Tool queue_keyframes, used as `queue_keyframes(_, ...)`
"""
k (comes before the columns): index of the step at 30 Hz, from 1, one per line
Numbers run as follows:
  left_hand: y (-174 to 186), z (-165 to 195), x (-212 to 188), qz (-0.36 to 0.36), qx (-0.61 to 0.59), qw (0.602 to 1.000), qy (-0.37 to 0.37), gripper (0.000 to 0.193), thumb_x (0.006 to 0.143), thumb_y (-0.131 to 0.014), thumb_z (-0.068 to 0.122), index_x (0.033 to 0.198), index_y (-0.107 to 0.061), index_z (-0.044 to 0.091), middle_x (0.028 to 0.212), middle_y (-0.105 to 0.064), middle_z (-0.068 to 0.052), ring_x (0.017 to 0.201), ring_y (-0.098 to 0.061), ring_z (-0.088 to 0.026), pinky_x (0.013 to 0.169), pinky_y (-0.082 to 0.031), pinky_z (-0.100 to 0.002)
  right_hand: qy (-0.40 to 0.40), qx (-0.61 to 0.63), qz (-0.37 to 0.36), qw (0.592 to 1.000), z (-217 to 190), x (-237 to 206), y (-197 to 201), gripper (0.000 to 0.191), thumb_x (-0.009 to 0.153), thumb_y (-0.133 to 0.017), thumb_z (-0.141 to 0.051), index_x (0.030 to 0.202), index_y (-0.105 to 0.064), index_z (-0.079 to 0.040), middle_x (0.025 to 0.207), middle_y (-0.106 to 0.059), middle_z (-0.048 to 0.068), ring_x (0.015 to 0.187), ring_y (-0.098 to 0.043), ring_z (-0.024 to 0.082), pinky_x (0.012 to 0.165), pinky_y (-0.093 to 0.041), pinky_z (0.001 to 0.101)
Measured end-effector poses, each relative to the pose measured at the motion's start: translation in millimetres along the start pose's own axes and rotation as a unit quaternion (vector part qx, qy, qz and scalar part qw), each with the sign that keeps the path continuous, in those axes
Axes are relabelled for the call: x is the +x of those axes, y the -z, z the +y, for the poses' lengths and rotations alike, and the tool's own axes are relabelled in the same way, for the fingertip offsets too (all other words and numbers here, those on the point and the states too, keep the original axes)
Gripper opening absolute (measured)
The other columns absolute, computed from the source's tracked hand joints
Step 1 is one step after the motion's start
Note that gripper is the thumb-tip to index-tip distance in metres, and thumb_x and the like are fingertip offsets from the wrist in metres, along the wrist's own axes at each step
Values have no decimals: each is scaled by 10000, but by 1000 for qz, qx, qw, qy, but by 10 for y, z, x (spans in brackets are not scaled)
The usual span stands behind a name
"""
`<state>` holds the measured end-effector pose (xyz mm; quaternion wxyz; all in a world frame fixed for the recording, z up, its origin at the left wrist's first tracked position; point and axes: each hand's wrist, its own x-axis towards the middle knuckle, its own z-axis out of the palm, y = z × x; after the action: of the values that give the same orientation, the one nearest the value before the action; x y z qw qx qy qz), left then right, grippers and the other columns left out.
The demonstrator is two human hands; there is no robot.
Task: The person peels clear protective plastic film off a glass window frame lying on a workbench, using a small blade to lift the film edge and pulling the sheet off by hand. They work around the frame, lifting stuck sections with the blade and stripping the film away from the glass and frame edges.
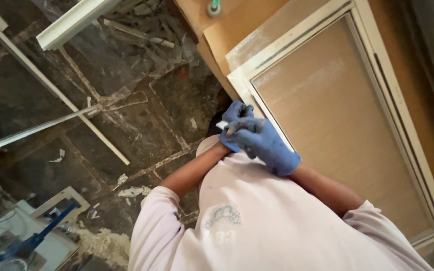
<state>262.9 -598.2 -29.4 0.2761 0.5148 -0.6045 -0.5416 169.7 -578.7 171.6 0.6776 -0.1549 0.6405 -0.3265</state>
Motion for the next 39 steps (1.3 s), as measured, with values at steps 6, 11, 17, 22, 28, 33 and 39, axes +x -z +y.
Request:
queue_keyframes(6, 61, 24, -69, 4, -17, 987, -157, 243, 890, -758, 86, 787, -550, 14, 829, -565, -136, 681, -561, -301, 640, -479, -380, 92, 23, 129, 987, -54, 363, 547, 220, 885, -578, -112, 1008, -731, -12, 611, -542, -28, 476, -472, 56, 431, -361, 225)
queue_keyframes(11, 120, 157, -97, -2, -41, 990, -137, 227, 870, -756, 74, 774, -559, 16, 850, -564, -124, 650, -575, -270, 602, -480, -357, 88, 16, 135, 987, 116, 685, 747, 231, 889, -580, -115, 1033, -720, -1, 598, -520, -27, 453, -468, 63, 413, -365, 233)
queue_keyframes(17, 177, 287, -119, 7, -52, 985, -165, 169, 876, -747, 47, 806, -596, 23, 845, -567, -106, 653, -581, -248, 597, -469, -349, 59, 45, 88, 993, 225, 784, 698, 202, 900, -598, -110, 1028, -712, -4, 610, -471, -60, 470, -403, 39, 421, -317, 222)
queue_keyframes(22, 152, 295, -70, 18, -42, 983, -177, 184, 869, -745, 37, 799, -575, 26, 821, -539, -104, 647, -567, -243, 599, -462, -351, 58, 42, 78, 994, 251, 888, 652, 198, 907, -596, -107, 1033, -717, -11, 612, -472, -65, 484, -393, 29, 437, -300, 214)
queue_keyframes(28, 76, 122, -81, 20, -49, 979, -196, 158, 864, -742, 45, 808, -595, 32, 821, -548, -110, 659, -571, -256, 593, -460, -356, 44, 25, 81, 995, 206, 740, 452, 191, 897, -585, -108, 1005, -728, -42, 633, -540, -47, 499, -446, 44, 441, -345, 215)
queue_keyframes(33, 33, -119, -87, -50, -55, 990, -119, 213, 928, -731, 95, 835, -547, 44, 814, -513, -96, 712, -547, -242, 648, -463, -372, 352, -260, -88, 895, 121, 178, 131, 121, 925, -614, -75, 1021, -686, -55, 849, -657, 22, 664, -509, 57, 571, -429, 208)
queue_keyframes(39, 204, 50, -45, -10, -188, 978, -93, 162, 918, -715, 156, 974, -599, 58, 858, -608, -58, 757, -617, -204, 677, -515, -359, 54, 35, -42, 997, 7, 56, 175, 212, 946, -591, -128, 1057, -729, -12, 660, -538, -6, 539, -470, 61, 480, -381, 231)
